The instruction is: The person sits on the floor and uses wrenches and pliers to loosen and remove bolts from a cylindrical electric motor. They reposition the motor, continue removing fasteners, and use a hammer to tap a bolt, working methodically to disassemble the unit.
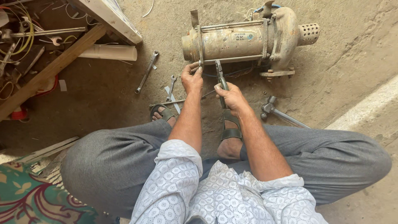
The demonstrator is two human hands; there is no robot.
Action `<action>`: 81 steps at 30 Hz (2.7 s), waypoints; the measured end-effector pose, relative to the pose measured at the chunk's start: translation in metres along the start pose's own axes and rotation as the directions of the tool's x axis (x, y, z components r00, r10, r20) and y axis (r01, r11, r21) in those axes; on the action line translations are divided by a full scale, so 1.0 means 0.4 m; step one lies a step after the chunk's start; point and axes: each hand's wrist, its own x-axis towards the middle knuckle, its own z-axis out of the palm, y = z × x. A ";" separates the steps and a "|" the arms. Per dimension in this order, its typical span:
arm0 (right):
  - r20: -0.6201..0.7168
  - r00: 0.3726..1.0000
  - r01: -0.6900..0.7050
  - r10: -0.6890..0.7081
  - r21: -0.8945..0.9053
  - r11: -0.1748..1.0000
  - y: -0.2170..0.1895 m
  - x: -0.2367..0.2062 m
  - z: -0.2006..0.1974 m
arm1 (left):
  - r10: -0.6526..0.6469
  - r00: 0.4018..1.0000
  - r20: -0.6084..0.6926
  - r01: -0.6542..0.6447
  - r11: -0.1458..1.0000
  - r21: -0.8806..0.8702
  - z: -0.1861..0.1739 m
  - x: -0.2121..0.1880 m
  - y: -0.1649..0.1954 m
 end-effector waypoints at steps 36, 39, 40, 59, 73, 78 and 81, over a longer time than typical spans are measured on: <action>-0.009 0.986 0.158 -0.165 -0.245 0.957 0.050 0.023 0.018 | -0.133 0.987 0.092 0.109 0.967 0.232 -0.034 -0.005 0.070; -0.015 0.999 -0.042 0.040 -0.236 0.971 -0.022 -0.023 0.032 | -0.004 1.000 0.007 0.001 0.941 0.339 -0.042 -0.030 0.033; -0.027 0.998 -0.063 0.058 -0.242 0.968 -0.043 -0.036 0.041 | 0.021 1.000 0.012 -0.023 0.941 0.337 -0.043 -0.030 0.024; -0.126 0.949 0.165 -0.290 -0.586 0.793 0.028 0.008 0.045 | -0.228 0.973 0.021 0.222 0.961 0.164 -0.015 -0.007 0.086; -0.056 0.996 0.050 -0.069 -0.283 0.958 -0.003 -0.011 0.037 | 0.002 0.999 0.035 0.000 0.998 -0.059 -0.024 -0.017 -0.053; -0.104 0.994 -0.002 -0.036 -0.343 0.939 -0.011 -0.001 0.036 | 0.068 0.997 0.034 -0.068 0.998 0.009 -0.021 -0.024 -0.023; -0.099 0.955 0.175 -0.281 -0.577 0.798 0.043 0.026 0.022 | -0.319 0.948 0.012 0.318 0.947 0.051 -0.009 -0.011 0.038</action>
